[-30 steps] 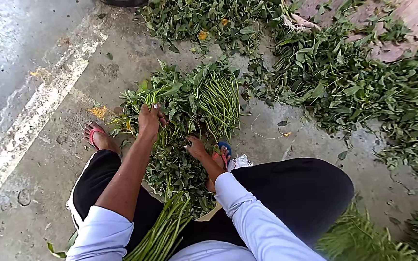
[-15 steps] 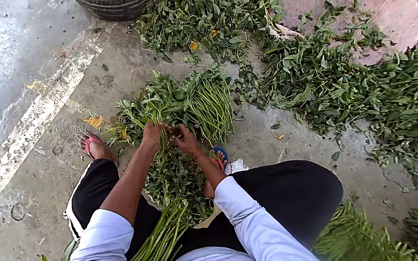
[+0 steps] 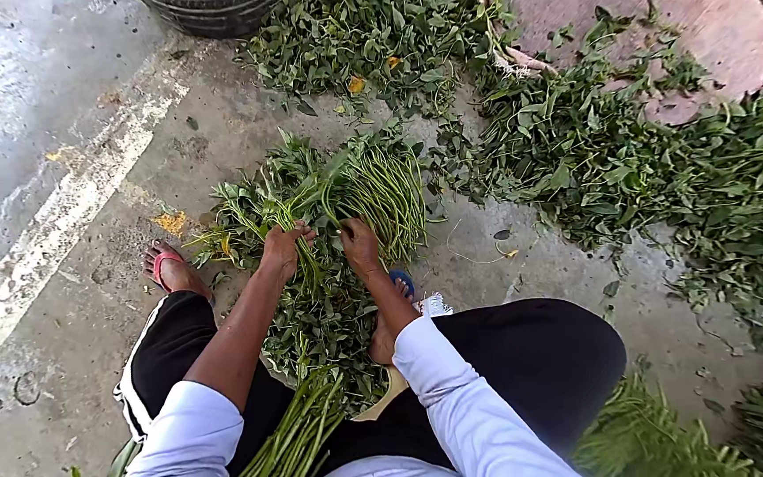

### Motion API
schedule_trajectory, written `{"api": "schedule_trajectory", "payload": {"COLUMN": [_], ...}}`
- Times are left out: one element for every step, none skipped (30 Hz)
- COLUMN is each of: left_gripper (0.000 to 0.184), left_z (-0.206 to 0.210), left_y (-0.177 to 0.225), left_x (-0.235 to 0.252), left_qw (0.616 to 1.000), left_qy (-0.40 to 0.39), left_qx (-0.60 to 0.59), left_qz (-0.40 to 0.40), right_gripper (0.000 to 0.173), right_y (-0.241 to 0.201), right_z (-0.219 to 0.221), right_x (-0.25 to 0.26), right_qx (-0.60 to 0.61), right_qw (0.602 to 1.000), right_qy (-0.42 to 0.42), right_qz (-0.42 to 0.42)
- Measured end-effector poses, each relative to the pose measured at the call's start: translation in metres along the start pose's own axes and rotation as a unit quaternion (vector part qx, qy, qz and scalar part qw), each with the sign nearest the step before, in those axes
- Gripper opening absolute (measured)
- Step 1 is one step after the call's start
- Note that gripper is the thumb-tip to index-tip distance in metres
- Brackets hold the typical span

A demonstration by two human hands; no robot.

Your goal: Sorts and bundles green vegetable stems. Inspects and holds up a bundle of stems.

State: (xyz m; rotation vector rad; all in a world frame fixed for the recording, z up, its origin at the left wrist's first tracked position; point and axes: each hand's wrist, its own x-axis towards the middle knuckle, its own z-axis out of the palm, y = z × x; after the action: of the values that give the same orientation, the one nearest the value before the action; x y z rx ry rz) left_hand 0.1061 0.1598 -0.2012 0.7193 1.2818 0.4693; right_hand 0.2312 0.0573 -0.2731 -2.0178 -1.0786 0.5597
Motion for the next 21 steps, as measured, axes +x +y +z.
{"api": "schedule_trajectory", "payload": {"left_gripper": [0.019, 0.021, 0.024, 0.027, 0.027, 0.027, 0.030, 0.032, 0.031, 0.029, 0.027, 0.027, 0.026, 0.027, 0.027, 0.027, 0.027, 0.026, 0.025, 0.023, 0.023], "left_z": [0.001, 0.002, 0.002, 0.001, 0.001, 0.000, -0.001, -0.003, -0.005, -0.004, -0.003, -0.003, -0.002, -0.002, 0.000, 0.002, 0.003, 0.005, 0.006, 0.007, 0.008], "left_y": [-0.001, -0.001, -0.001, -0.001, 0.001, 0.001, 0.002, 0.002, 0.002, 0.004, 0.007, 0.011, 0.013, 0.015, 0.015, 0.015, 0.015, 0.016, 0.016, 0.017, 0.018], "left_x": [-0.001, -0.002, -0.003, -0.005, -0.007, -0.007, -0.006, -0.003, -0.001, -0.002, -0.004, -0.006, -0.008, -0.010, -0.011, -0.014, -0.016, -0.017, -0.018, -0.019, -0.020], "left_qw": [1.000, 1.000, 1.000, 0.999, 0.999, 0.999, 0.999, 0.999, 0.999, 0.999, 0.999, 1.000, 0.999, 0.999, 0.999, 0.999, 0.999, 0.999, 0.999, 0.998, 0.998], "left_qy": [-0.004, -0.009, -0.013, -0.016, -0.014, -0.014, -0.015, -0.014, -0.010, -0.004, -0.003, -0.005, -0.010, -0.017, -0.022, -0.027, -0.031, -0.033, -0.036, -0.039, -0.042], "left_qx": [0.003, 0.010, 0.019, 0.025, 0.031, 0.034, 0.033, 0.030, 0.025, 0.017, 0.008, -0.003, -0.013, -0.021, -0.025, -0.026, -0.027, -0.029, -0.034, -0.039, -0.044], "left_qz": [0.003, 0.008, 0.013, 0.014, 0.015, 0.014, 0.014, 0.016, 0.022, 0.028, 0.031, 0.030, 0.028, 0.026, 0.022, 0.017, 0.010, 0.003, -0.004, -0.008, -0.011], "right_gripper": [0.020, 0.019, 0.019, 0.020, 0.021, 0.021, 0.023, 0.022, 0.022, 0.022, 0.024, 0.027, 0.031, 0.035, 0.040, 0.045, 0.051, 0.055, 0.059, 0.062, 0.062], "right_y": [-0.013, -0.024, -0.033, -0.038, -0.041, -0.040, -0.036, -0.030, -0.022, -0.012, -0.003, 0.006, 0.015, 0.026, 0.040, 0.053, 0.064, 0.073, 0.080, 0.083, 0.085], "right_z": [0.007, 0.013, 0.020, 0.024, 0.026, 0.026, 0.023, 0.018, 0.011, 0.003, -0.007, -0.019, -0.032, -0.045, -0.054, -0.061, -0.067, -0.070, -0.071, -0.069, -0.065], "right_x": [-0.008, -0.015, -0.019, -0.023, -0.025, -0.025, -0.022, -0.016, -0.006, 0.005, 0.019, 0.034, 0.049, 0.065, 0.080, 0.092, 0.102, 0.109, 0.115, 0.118, 0.120], "right_qx": [0.031, 0.053, 0.070, 0.081, 0.091, 0.102, 0.122, 0.144, 0.155, 0.148, 0.129, 0.093, 0.046, -0.006, -0.050, -0.082, -0.107, -0.124, -0.139, -0.153, -0.166], "right_qw": [0.999, 0.998, 0.997, 0.996, 0.995, 0.994, 0.989, 0.982, 0.975, 0.976, 0.983, 0.992, 0.998, 0.998, 0.994, 0.988, 0.982, 0.977, 0.971, 0.967, 0.965], "right_qy": [0.000, 0.003, 0.002, 0.003, 0.001, -0.014, -0.043, -0.083, -0.118, -0.123, -0.101, -0.064, -0.033, -0.011, -0.001, -0.008, -0.024, -0.046, -0.071, -0.086, -0.089], "right_qz": [-0.013, -0.023, -0.026, -0.028, -0.034, -0.045, -0.065, -0.089, -0.104, -0.104, -0.086, -0.048, 0.003, 0.055, 0.099, 0.133, 0.156, 0.170, 0.179, 0.183, 0.183]}}
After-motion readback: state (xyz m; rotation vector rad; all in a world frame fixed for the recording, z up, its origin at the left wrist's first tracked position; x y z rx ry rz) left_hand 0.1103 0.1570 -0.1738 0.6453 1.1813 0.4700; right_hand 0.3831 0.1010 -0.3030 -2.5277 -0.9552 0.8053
